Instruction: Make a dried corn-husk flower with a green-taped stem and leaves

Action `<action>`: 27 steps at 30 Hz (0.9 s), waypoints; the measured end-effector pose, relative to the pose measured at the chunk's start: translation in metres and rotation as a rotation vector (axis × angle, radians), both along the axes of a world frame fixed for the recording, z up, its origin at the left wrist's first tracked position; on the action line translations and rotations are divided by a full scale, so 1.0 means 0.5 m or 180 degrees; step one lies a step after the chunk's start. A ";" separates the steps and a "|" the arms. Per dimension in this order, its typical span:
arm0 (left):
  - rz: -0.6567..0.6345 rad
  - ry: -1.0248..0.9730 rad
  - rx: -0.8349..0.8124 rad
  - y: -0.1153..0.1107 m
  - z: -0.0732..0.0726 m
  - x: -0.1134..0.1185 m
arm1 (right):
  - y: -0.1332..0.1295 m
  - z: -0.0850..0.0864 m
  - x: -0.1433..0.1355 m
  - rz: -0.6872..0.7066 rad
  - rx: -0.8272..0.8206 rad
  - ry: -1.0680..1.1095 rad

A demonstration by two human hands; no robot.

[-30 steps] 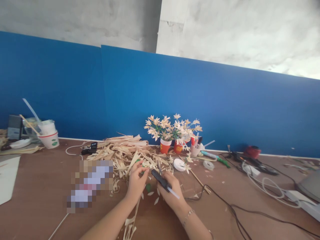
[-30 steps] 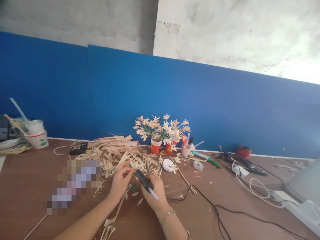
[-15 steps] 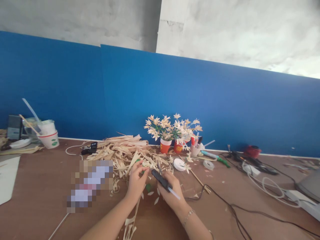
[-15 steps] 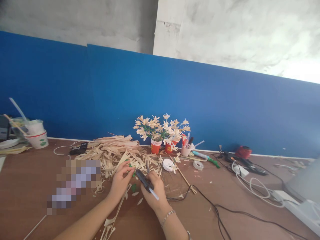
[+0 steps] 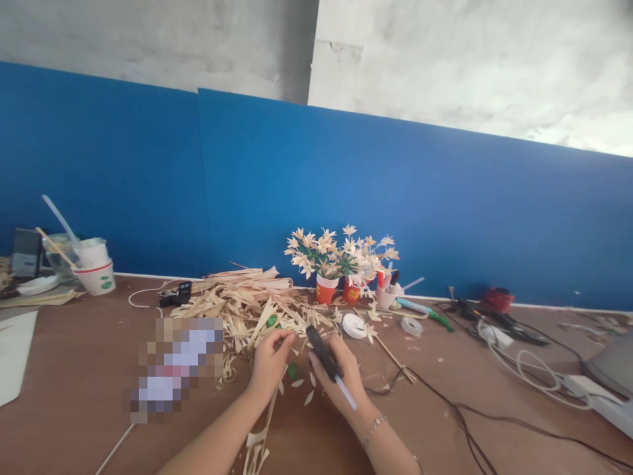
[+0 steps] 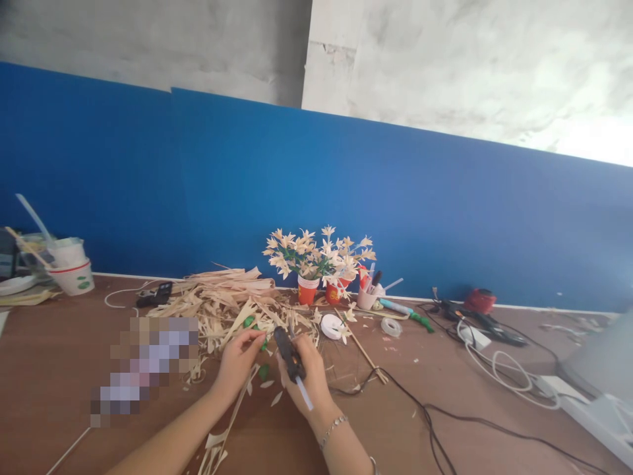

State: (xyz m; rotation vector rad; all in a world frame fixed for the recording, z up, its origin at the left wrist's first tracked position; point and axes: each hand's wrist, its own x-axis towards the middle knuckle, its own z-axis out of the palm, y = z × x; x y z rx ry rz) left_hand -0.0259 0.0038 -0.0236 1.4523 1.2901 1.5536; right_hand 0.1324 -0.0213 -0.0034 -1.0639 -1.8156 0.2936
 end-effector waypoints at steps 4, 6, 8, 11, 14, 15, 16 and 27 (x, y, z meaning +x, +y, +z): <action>-0.0191 -0.0444 -0.0414 -0.005 0.005 0.005 | -0.004 0.002 0.011 -0.0283 -0.0195 -0.0568; -0.0179 -0.0585 -0.0494 -0.006 0.006 0.007 | -0.004 -0.005 0.014 -0.0544 -0.0386 -0.1040; -0.0147 -0.0727 -0.0556 -0.007 0.007 0.008 | -0.004 -0.010 0.012 -0.0812 -0.0647 -0.1438; -0.0162 -0.0902 -0.0599 -0.004 0.005 0.008 | -0.010 -0.007 0.005 -0.0735 -0.0871 -0.1698; -0.0310 -0.0953 -0.0541 0.001 -0.003 0.008 | -0.020 0.008 -0.001 -0.0227 -0.0742 -0.1492; -0.0362 -0.0961 -0.0537 0.003 -0.006 0.008 | -0.021 0.011 -0.001 -0.0127 -0.0647 -0.1367; -0.0396 -0.0969 -0.0547 0.004 -0.008 0.008 | -0.021 0.012 -0.001 -0.0116 -0.0549 -0.1247; -0.0291 -0.1097 -0.0684 -0.002 0.007 0.005 | -0.009 0.039 0.070 -0.0748 -0.0622 -0.0971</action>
